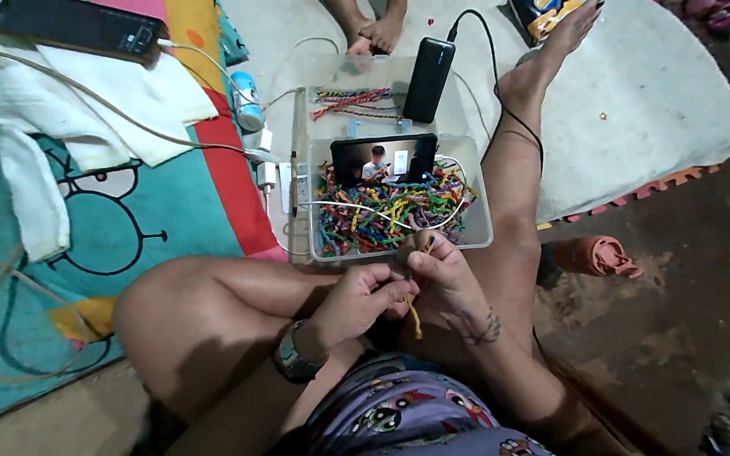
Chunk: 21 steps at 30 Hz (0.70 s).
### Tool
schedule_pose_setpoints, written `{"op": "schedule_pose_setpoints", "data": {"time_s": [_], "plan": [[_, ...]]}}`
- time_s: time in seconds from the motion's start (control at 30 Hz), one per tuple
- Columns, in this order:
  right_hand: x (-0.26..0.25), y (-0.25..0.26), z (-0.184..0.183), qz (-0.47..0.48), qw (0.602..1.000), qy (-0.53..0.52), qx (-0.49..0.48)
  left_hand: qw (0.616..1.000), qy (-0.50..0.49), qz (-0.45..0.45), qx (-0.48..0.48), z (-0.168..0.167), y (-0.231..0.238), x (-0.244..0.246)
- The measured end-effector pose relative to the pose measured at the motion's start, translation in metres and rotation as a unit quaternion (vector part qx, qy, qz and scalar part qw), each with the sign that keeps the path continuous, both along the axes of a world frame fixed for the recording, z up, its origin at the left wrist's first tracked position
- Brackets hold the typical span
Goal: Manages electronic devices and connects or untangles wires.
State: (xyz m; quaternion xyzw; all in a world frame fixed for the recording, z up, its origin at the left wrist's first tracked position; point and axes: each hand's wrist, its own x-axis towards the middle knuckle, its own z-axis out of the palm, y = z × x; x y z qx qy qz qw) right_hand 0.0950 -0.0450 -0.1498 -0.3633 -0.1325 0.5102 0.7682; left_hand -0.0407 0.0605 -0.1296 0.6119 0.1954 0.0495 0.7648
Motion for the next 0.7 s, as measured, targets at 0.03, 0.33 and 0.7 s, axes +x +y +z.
{"op": "schedule_pose_setpoints", "data": {"time_s": [0.03,0.33,0.7], "plan": [[-0.001,0.002,0.001,-0.012,1.000,0.008,-0.015,0.999,0.003,0.002,0.039,0.000,-0.001,0.001],[0.020,-0.002,-0.007,0.144,0.975,-0.162,0.055,0.966,0.041,0.022,-0.254,0.001,0.008,-0.004],[0.004,0.010,0.011,-0.006,0.999,-0.030,-0.039,0.986,-0.030,0.032,0.160,-0.005,0.006,-0.001]]}}
